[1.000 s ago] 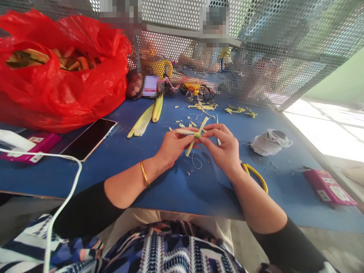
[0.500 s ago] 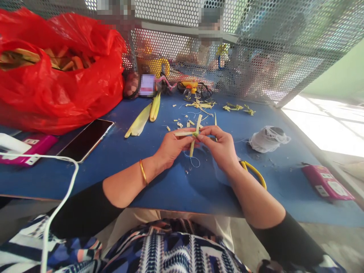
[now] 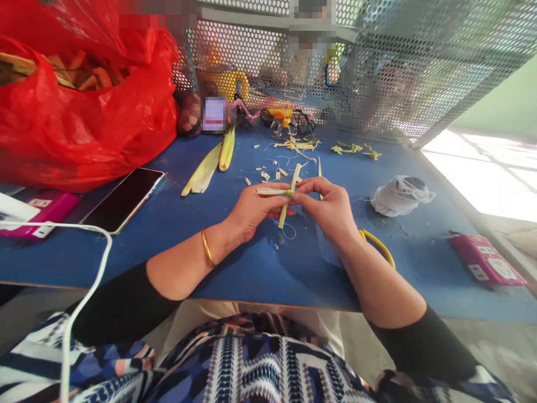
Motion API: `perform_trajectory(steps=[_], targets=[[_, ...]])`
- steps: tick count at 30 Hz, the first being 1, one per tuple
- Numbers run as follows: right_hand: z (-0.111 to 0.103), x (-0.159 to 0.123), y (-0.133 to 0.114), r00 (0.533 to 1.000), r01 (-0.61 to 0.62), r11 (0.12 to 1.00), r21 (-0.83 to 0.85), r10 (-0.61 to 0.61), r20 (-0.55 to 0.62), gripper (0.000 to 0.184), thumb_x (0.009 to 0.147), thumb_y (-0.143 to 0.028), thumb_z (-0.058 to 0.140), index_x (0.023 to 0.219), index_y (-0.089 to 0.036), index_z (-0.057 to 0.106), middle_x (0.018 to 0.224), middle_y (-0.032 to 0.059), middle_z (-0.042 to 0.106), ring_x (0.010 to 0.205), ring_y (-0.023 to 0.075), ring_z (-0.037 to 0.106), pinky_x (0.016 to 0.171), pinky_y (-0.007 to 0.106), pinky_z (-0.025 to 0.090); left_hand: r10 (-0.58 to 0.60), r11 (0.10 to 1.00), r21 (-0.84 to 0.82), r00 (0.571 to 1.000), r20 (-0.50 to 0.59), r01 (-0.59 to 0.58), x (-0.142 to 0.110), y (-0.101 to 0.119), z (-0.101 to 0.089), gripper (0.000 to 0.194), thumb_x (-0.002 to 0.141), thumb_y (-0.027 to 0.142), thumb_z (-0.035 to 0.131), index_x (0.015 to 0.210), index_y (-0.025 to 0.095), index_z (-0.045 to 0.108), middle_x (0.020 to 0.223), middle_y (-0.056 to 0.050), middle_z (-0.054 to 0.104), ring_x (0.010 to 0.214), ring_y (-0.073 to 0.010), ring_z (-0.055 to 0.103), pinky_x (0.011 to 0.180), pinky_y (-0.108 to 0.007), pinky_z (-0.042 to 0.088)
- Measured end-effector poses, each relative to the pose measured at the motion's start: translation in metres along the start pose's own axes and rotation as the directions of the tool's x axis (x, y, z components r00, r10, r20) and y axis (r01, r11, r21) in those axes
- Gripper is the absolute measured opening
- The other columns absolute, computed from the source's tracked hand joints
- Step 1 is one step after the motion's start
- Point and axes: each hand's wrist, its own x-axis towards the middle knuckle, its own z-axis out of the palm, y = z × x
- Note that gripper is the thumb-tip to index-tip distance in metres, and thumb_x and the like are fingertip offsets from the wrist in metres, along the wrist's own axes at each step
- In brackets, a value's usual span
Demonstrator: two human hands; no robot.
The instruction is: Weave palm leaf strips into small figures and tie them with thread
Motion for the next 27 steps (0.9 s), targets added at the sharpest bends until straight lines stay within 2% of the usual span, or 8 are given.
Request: perform_trajectory(steps=[6, 12, 15, 17, 19, 21, 24, 27], targets=[[-0.001, 0.001, 0.001, 0.994, -0.099, 0.992, 0.08, 0.095, 0.05, 0.014, 0.067, -0.026, 0.078, 0.06, -0.021, 0.066, 0.085, 0.0023, 0.07, 0.087, 0.0201, 0.065, 0.089, 0.04, 0.047, -0.007, 1.0, -0.006, 1.0, 0.011, 0.007, -0.002, 0.002, 0.001, 0.028, 0.07, 0.012, 0.077, 0.097, 0.013, 0.071, 0.082, -0.006, 0.077, 0.07, -0.0191, 0.073, 0.071, -0.032, 0.059], [0.002, 0.001, 0.004, 0.991, -0.128, 0.984, 0.121, 0.123, 0.045, 0.013, 0.066, -0.026, 0.076, 0.062, -0.02, 0.065, 0.081, 0.0016, 0.07, 0.082, 0.0192, 0.065, 0.084, 0.038, 0.048, -0.032, 0.999, 0.004, 0.999, 0.027, 0.032, -0.001, 0.002, 0.0, 0.027, 0.072, 0.023, 0.08, 0.095, 0.013, 0.07, 0.08, -0.007, 0.076, 0.069, -0.0199, 0.073, 0.071, -0.033, 0.058], [0.003, -0.001, 0.003, 0.999, -0.04, 0.999, 0.029, 0.039, 0.015, 0.012, 0.071, -0.027, 0.074, 0.066, -0.021, 0.064, 0.078, 0.0008, 0.07, 0.08, 0.019, 0.064, 0.081, 0.038, 0.049, -0.024, 1.0, -0.01, 1.0, 0.01, 0.024, 0.001, 0.001, 0.0, 0.023, 0.075, 0.024, 0.077, 0.094, 0.014, 0.07, 0.078, -0.006, 0.076, 0.068, -0.0188, 0.073, 0.071, -0.032, 0.058], [0.002, -0.002, 0.0, 0.993, 0.113, 0.987, -0.112, -0.116, -0.021, 0.005, 0.075, -0.025, 0.071, 0.075, -0.023, 0.066, 0.083, 0.0018, 0.071, 0.084, 0.0206, 0.064, 0.084, 0.04, 0.048, -0.031, 0.999, -0.028, 0.999, -0.018, 0.031, 0.002, 0.001, 0.001, 0.019, 0.078, 0.022, 0.074, 0.095, 0.014, 0.07, 0.076, -0.006, 0.076, 0.067, -0.018, 0.073, 0.071, -0.031, 0.057], [-0.001, -0.003, -0.005, 0.94, 0.331, 0.903, -0.273, -0.34, 0.017, 0.007, 0.081, -0.02, 0.066, 0.085, -0.025, 0.069, 0.093, 0.0035, 0.071, 0.093, 0.0223, 0.063, 0.092, 0.043, 0.046, -0.04, 0.998, -0.048, 0.998, -0.043, 0.038, 0.002, 0.003, 0.001, 0.019, 0.08, 0.021, 0.071, 0.097, 0.013, 0.07, 0.073, -0.006, 0.075, 0.066, -0.0169, 0.072, 0.069, -0.03, 0.056], [-0.003, -0.004, -0.009, 0.836, 0.545, 0.75, -0.376, -0.523, 0.168, 0.02, 0.085, -0.013, 0.058, 0.091, -0.028, 0.07, 0.099, 0.0039, 0.07, 0.099, 0.0223, 0.062, 0.103, 0.046, 0.04, -0.026, 0.998, -0.063, 0.998, -0.059, 0.023, 0.002, 0.004, 0.0, 0.019, 0.08, 0.021, 0.071, 0.096, 0.012, 0.07, 0.071, -0.005, 0.074, 0.063, -0.0149, 0.07, 0.067, -0.027, 0.055], [-0.003, -0.005, -0.012, 0.704, 0.709, 0.553, -0.437, -0.586, 0.402, 0.028, 0.088, -0.009, 0.052, 0.092, -0.03, 0.071, 0.098, 0.0033, 0.069, 0.095, 0.0214, 0.06, 0.108, 0.047, 0.034, 0.025, 0.996, -0.084, 0.996, -0.089, -0.032, 0.004, 0.005, -0.002, 0.018, 0.074, 0.022, 0.075, 0.089, 0.013, 0.071, 0.07, -0.003, 0.073, 0.062, -0.0117, 0.067, 0.062, -0.023, 0.053], [-0.001, -0.008, -0.011, 0.681, 0.731, 0.49, -0.476, -0.575, 0.454, 0.026, 0.093, -0.013, 0.05, 0.083, -0.028, 0.069, 0.089, 0.0023, 0.069, 0.086, 0.0199, 0.058, 0.106, 0.044, 0.035, 0.052, 0.994, -0.09, 0.994, -0.095, -0.061, 0.004, 0.003, -0.002, 0.022, 0.067, 0.023, 0.08, 0.085, 0.014, 0.071, 0.068, -0.001, 0.072, 0.061, -0.0111, 0.065, 0.061, -0.022, 0.051]])
